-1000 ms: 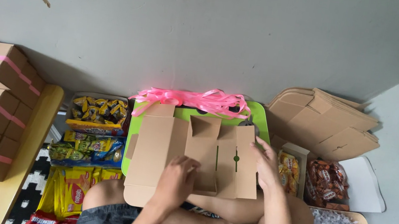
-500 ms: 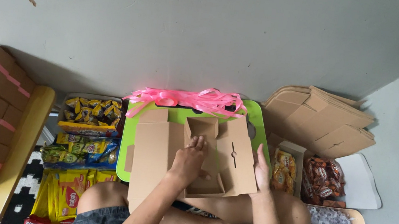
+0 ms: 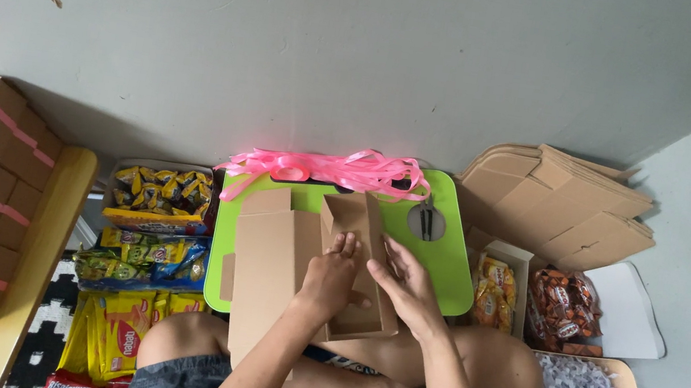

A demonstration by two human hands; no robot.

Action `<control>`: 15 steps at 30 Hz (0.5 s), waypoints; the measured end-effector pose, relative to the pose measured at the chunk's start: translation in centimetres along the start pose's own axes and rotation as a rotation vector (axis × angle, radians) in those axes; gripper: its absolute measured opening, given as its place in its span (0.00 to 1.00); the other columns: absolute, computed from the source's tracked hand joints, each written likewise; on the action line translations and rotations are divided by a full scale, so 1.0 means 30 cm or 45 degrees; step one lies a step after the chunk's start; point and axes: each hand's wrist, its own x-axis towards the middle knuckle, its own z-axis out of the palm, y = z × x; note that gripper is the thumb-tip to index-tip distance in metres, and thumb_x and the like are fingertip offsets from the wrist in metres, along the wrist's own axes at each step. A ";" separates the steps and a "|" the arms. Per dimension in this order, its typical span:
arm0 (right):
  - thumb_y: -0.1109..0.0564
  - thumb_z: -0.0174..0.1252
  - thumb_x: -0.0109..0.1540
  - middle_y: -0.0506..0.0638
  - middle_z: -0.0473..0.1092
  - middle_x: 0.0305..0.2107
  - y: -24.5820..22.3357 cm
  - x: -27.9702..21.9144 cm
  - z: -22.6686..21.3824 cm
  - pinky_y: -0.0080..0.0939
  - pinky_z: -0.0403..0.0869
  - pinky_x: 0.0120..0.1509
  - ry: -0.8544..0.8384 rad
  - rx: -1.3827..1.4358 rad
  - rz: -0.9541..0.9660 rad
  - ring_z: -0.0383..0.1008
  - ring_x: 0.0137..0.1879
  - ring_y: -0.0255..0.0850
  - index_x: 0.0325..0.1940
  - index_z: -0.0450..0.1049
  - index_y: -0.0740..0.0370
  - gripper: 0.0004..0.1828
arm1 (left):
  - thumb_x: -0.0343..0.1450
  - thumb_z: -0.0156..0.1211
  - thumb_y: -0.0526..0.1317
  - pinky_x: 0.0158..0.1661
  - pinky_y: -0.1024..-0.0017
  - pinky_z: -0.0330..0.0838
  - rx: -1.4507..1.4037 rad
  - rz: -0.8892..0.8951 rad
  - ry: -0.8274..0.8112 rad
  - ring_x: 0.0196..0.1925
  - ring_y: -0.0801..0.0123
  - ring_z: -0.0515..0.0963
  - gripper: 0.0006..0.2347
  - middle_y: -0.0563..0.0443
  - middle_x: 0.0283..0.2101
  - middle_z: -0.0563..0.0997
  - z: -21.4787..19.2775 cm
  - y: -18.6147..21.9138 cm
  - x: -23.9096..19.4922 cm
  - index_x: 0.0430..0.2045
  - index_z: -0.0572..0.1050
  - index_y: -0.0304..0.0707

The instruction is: Assembling a cardboard gift box and filling it with shredded paper padding.

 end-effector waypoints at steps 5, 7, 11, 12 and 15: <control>0.51 0.72 0.57 0.73 0.64 0.64 0.121 0.036 -0.057 0.65 0.64 0.71 0.131 -0.111 0.051 0.63 0.70 0.66 0.75 0.58 0.63 0.47 | 0.59 0.77 0.54 0.63 0.55 0.69 0.022 -0.014 0.023 0.75 0.51 0.60 0.45 0.41 0.74 0.61 0.131 -0.024 0.072 0.68 0.60 0.28; 0.52 0.72 0.57 0.74 0.66 0.62 0.131 0.031 -0.061 0.63 0.67 0.69 0.189 -0.107 0.062 0.66 0.68 0.65 0.74 0.60 0.63 0.45 | 0.59 0.77 0.53 0.63 0.54 0.69 0.015 -0.031 0.028 0.75 0.50 0.61 0.45 0.41 0.73 0.61 0.155 -0.023 0.085 0.68 0.61 0.27; 0.48 0.73 0.57 0.74 0.63 0.63 0.051 -0.030 -0.061 0.67 0.60 0.73 0.177 -0.225 0.093 0.62 0.71 0.66 0.75 0.58 0.63 0.48 | 0.60 0.75 0.57 0.62 0.54 0.69 -0.013 -0.026 0.099 0.74 0.50 0.61 0.46 0.39 0.73 0.62 0.118 -0.003 0.049 0.68 0.60 0.29; 0.47 0.74 0.55 0.75 0.57 0.68 0.009 -0.054 -0.058 0.72 0.50 0.77 0.115 -0.303 0.099 0.54 0.75 0.67 0.77 0.54 0.63 0.54 | 0.60 0.74 0.57 0.62 0.54 0.69 -0.064 -0.024 0.125 0.74 0.50 0.62 0.45 0.38 0.73 0.62 0.075 0.008 0.019 0.68 0.60 0.29; 0.43 0.75 0.47 0.49 0.48 0.77 0.025 -0.086 -0.090 0.47 0.52 0.79 -0.067 -0.435 0.116 0.46 0.82 0.42 0.79 0.45 0.40 0.63 | 0.68 0.67 0.56 0.45 0.63 0.79 0.154 -0.100 0.173 0.77 0.57 0.55 0.44 0.43 0.76 0.54 0.300 -0.023 0.164 0.73 0.49 0.33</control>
